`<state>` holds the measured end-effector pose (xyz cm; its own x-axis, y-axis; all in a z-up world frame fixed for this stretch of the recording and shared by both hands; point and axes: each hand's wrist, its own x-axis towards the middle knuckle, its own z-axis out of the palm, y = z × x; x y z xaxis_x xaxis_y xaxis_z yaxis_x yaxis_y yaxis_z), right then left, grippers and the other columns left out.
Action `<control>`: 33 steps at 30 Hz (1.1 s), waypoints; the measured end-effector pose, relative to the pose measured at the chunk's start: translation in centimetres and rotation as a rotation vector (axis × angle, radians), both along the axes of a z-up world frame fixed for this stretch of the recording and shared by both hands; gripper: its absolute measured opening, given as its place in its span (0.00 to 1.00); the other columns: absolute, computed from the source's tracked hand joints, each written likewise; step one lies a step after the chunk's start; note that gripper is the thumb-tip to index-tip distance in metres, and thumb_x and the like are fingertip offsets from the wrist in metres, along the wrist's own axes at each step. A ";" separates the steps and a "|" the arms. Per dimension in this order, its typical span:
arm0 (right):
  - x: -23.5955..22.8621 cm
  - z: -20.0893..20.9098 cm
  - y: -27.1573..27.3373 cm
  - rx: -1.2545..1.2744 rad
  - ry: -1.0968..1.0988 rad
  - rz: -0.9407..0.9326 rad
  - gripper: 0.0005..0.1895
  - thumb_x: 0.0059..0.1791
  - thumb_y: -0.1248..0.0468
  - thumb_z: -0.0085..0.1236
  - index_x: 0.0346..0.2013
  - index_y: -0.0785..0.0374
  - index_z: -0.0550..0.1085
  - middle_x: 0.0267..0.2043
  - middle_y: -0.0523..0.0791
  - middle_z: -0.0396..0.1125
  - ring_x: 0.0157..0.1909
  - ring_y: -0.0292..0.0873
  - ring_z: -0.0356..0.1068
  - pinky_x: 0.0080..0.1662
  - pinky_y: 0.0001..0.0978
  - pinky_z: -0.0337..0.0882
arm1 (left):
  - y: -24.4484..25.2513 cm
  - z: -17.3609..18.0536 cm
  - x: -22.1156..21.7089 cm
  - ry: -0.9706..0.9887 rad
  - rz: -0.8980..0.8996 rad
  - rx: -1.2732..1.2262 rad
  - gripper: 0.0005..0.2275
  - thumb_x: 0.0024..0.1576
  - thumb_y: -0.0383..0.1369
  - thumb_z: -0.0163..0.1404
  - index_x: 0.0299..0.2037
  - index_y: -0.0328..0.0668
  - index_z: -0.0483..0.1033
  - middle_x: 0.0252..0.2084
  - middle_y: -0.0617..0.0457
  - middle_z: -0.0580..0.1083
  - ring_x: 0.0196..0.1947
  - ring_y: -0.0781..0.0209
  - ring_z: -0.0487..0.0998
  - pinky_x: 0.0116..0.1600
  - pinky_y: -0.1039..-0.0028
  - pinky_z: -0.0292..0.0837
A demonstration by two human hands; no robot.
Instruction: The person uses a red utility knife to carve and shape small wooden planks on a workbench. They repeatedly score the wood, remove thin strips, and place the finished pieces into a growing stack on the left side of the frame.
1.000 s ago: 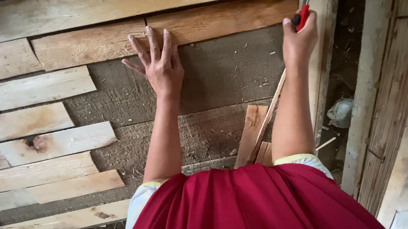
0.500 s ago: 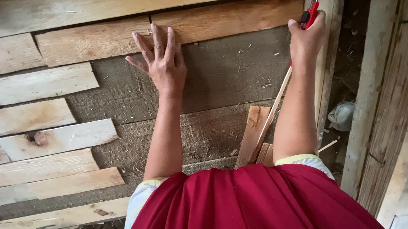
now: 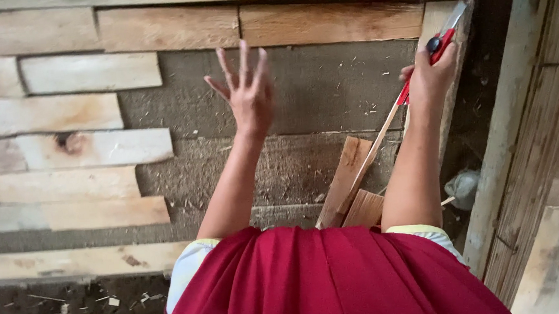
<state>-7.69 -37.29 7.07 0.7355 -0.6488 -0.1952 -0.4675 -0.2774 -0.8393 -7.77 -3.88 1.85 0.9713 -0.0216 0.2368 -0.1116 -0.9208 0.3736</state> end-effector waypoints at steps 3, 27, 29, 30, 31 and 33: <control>-2.2 4.0 3.5 -0.018 0.022 0.108 0.10 0.58 0.60 0.47 0.52 0.53 0.61 0.29 0.45 0.71 0.23 0.38 0.76 0.25 0.25 0.81 | 0.2 0.5 -3.7 -0.280 -0.073 0.038 0.23 0.54 0.32 0.55 0.62 0.60 0.75 0.76 0.54 0.58 0.78 0.37 0.43 0.71 0.37 0.08; -12.7 8.8 22.9 -0.114 -0.085 0.536 0.18 0.56 0.65 0.48 0.61 0.63 0.62 0.33 0.52 0.73 0.26 0.43 0.77 0.29 0.29 0.82 | 11.8 10.4 -20.2 -0.141 -0.249 -0.021 0.15 0.51 0.33 0.57 0.49 0.59 0.81 0.71 0.55 0.64 0.77 0.39 0.48 0.69 0.23 0.30; -13.0 10.1 27.3 -0.122 -0.042 0.565 0.18 0.56 0.64 0.48 0.61 0.60 0.63 0.30 0.49 0.73 0.25 0.43 0.76 0.28 0.30 0.81 | 15.2 9.9 -20.1 -0.139 -0.243 -0.001 0.15 0.51 0.34 0.57 0.49 0.60 0.81 0.71 0.56 0.64 0.77 0.40 0.48 0.69 0.23 0.29; -13.1 10.6 29.7 -0.129 0.002 0.593 0.18 0.55 0.62 0.47 0.60 0.56 0.64 0.28 0.47 0.73 0.24 0.42 0.75 0.28 0.32 0.80 | 17.1 9.6 -20.0 -0.133 -0.237 0.020 0.15 0.51 0.35 0.57 0.49 0.61 0.81 0.71 0.56 0.64 0.77 0.40 0.48 0.70 0.23 0.28; -12.8 11.3 32.4 -0.127 0.001 0.596 0.18 0.55 0.62 0.47 0.60 0.56 0.64 0.28 0.47 0.73 0.24 0.42 0.75 0.28 0.32 0.80 | 19.3 9.5 -19.5 -0.134 -0.233 0.021 0.15 0.51 0.35 0.57 0.49 0.61 0.81 0.71 0.56 0.64 0.77 0.40 0.48 0.70 0.23 0.28; -12.5 12.7 37.5 -0.109 0.013 0.621 0.15 0.55 0.64 0.47 0.57 0.54 0.65 0.31 0.49 0.74 0.26 0.42 0.76 0.29 0.30 0.80 | 23.4 9.3 -18.8 -0.120 -0.196 0.047 0.16 0.51 0.35 0.58 0.51 0.63 0.80 0.71 0.56 0.64 0.76 0.40 0.51 0.69 0.23 0.31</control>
